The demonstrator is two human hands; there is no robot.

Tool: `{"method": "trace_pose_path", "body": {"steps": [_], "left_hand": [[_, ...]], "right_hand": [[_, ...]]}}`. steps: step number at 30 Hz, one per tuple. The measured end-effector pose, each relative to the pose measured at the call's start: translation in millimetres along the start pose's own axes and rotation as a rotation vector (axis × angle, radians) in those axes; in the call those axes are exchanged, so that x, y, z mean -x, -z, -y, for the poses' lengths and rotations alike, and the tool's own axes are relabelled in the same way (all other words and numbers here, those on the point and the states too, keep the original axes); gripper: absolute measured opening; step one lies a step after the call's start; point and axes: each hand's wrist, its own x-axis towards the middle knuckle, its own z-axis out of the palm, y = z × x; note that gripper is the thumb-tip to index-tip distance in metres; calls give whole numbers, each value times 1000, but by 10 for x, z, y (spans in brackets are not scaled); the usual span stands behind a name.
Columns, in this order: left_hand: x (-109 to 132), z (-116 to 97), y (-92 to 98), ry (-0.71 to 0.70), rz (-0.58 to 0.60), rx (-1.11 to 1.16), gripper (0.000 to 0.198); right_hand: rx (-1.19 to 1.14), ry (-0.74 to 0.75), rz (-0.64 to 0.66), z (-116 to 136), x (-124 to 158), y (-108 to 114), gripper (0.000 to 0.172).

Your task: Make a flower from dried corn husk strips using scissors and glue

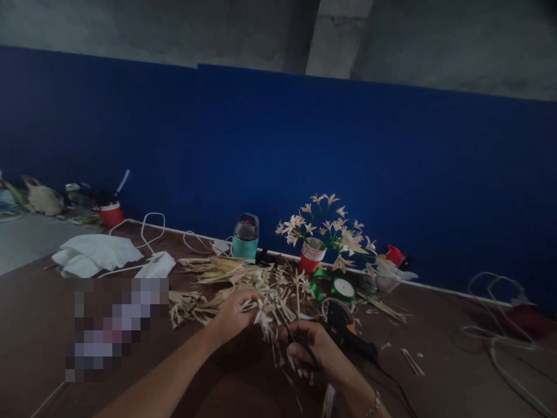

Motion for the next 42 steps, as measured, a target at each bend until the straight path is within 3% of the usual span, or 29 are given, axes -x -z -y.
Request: {"method": "trace_pose_path", "body": {"steps": [12,19,27,42], "left_hand": [[-19,43,-2,-162,-123,75,13],[-42,164,4,-149,-115,146,16],[-51,163,4,-153,-122,170,14],[-43,221,1,-133,-102,160,14]], "right_hand": [[-9,-33,3,-31,2,0,53],[9,-26,68,-51,18,73,50],[26,-56,55,-26,26,96,43],[86,-100,46,17,45,148,46]]}}
